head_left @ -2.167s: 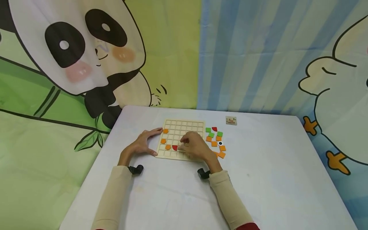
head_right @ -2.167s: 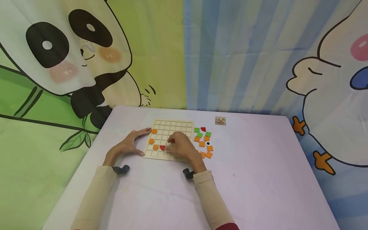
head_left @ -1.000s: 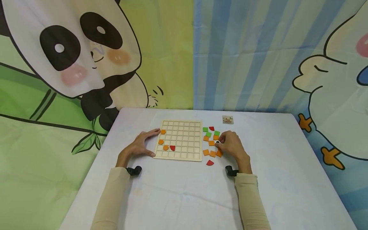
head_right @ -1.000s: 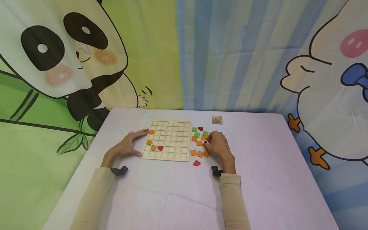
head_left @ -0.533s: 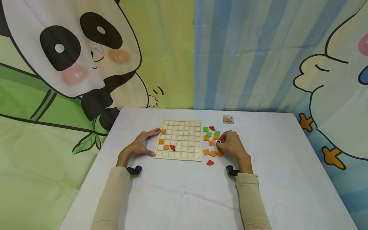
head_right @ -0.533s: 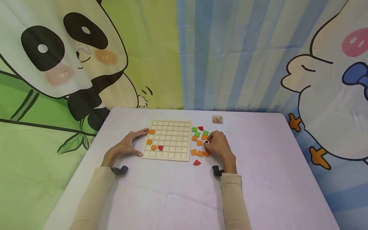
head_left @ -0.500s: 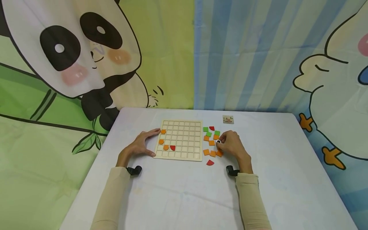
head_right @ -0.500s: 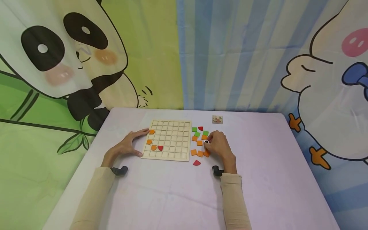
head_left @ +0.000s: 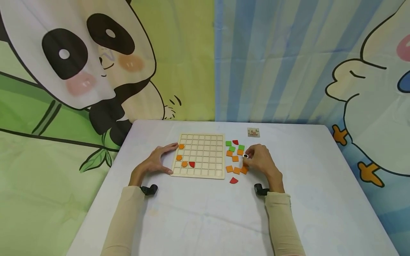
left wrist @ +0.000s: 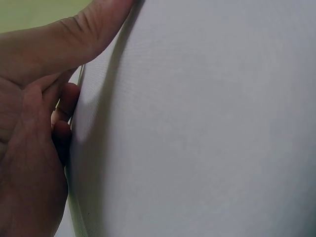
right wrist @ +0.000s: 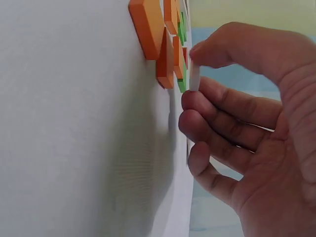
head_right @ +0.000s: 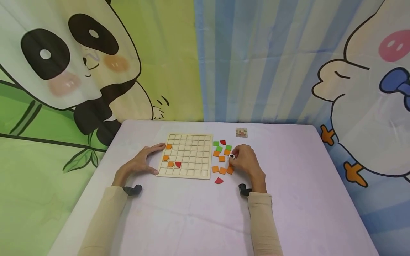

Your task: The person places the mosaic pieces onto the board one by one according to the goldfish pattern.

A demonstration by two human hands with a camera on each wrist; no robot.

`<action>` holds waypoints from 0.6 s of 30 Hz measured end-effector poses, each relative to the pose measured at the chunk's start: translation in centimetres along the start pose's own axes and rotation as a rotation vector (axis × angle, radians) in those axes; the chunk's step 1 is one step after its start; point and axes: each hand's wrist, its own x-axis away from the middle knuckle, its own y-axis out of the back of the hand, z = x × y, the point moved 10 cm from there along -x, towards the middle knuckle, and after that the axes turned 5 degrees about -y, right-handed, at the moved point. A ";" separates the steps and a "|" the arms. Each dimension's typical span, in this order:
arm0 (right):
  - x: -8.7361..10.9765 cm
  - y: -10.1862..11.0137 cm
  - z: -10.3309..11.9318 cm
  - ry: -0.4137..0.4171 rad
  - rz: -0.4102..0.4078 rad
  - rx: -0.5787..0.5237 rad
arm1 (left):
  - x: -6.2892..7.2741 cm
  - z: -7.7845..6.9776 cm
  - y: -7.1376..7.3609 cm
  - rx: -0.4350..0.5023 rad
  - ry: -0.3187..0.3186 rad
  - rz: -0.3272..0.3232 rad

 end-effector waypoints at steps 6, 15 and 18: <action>-0.1 -0.1 0.7 0.041 -0.019 -0.013 | 0.0 -0.1 0.0 -0.001 -0.008 -0.007; -0.1 -1.7 3.4 0.168 0.023 -0.060 | -0.1 -0.3 0.0 0.013 -0.020 -0.009; -0.1 -2.5 4.4 0.212 0.041 -0.064 | 0.0 -0.2 0.0 0.005 -0.018 -0.009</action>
